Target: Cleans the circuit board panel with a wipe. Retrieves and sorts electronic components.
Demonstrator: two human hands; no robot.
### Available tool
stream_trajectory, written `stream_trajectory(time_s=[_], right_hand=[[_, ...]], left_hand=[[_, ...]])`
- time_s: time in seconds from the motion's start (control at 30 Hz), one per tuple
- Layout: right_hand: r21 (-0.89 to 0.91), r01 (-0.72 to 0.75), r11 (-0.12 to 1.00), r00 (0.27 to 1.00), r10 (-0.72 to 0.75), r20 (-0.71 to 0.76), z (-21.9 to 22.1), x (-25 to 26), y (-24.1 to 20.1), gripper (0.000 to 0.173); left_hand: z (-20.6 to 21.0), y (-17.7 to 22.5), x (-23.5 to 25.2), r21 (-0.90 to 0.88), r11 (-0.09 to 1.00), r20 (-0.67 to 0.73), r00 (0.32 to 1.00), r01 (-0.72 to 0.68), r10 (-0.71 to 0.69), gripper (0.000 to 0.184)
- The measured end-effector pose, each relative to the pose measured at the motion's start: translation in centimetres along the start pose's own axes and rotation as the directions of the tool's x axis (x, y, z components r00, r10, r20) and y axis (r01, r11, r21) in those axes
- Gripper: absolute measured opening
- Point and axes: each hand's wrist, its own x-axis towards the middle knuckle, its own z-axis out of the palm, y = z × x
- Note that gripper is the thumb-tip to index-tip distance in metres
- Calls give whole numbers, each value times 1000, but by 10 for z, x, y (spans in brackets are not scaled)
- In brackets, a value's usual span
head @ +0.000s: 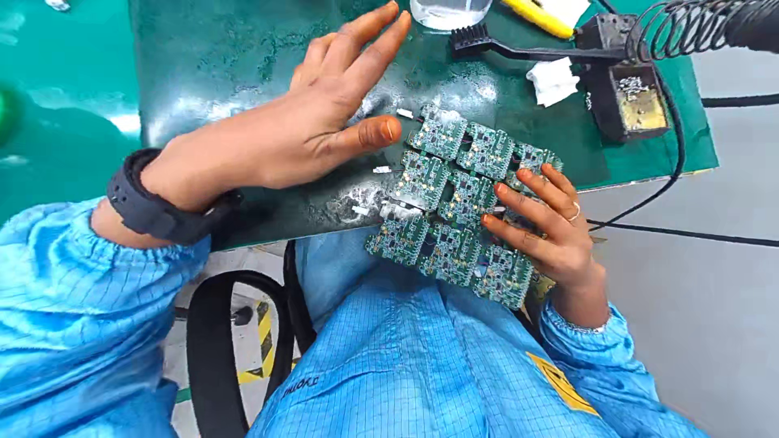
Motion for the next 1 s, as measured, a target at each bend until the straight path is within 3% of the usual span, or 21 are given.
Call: stream_trajectory(time_s=[0.17, 0.3, 0.4, 0.53, 0.7, 0.77, 0.87, 1.0], right_hand=[[14, 108, 994, 991, -107, -76, -6, 13, 9, 28], [108, 201, 974, 973, -186, -137, -4, 33, 18, 30], [170, 251, 953, 960, -223, -166, 7, 57, 22, 30], [133, 120, 984, 991, -110, -78, 13, 87, 31, 34], [12, -66, 998, 997, 65, 41, 7, 89, 55, 47], [-17, -135, 991, 989, 136, 64, 0, 78, 65, 40], [-30, -221, 975, 975, 220, -22, -9, 56, 76, 38], [108, -208, 972, 961, 223, -162, 0, 47, 69, 33]], left_hand=[[-3, 23, -35, 90, 991, -20, 994, -102, 104, 91], [16, 31, -70, 48, 990, -44, 990, -135, 138, 95], [25, 35, -94, -4, 993, -71, 991, -118, 117, 88], [38, 36, -108, 88, 994, -225, 971, -62, 80, 65], [54, 36, -94, 216, 976, -288, 952, -37, 100, 61], [56, 36, -87, 204, 977, -282, 951, -65, 122, 59], [42, 34, -81, 171, 982, -280, 952, -82, 128, 62], [-20, 24, -67, 322, 942, -261, 965, 97, -10, 47]])
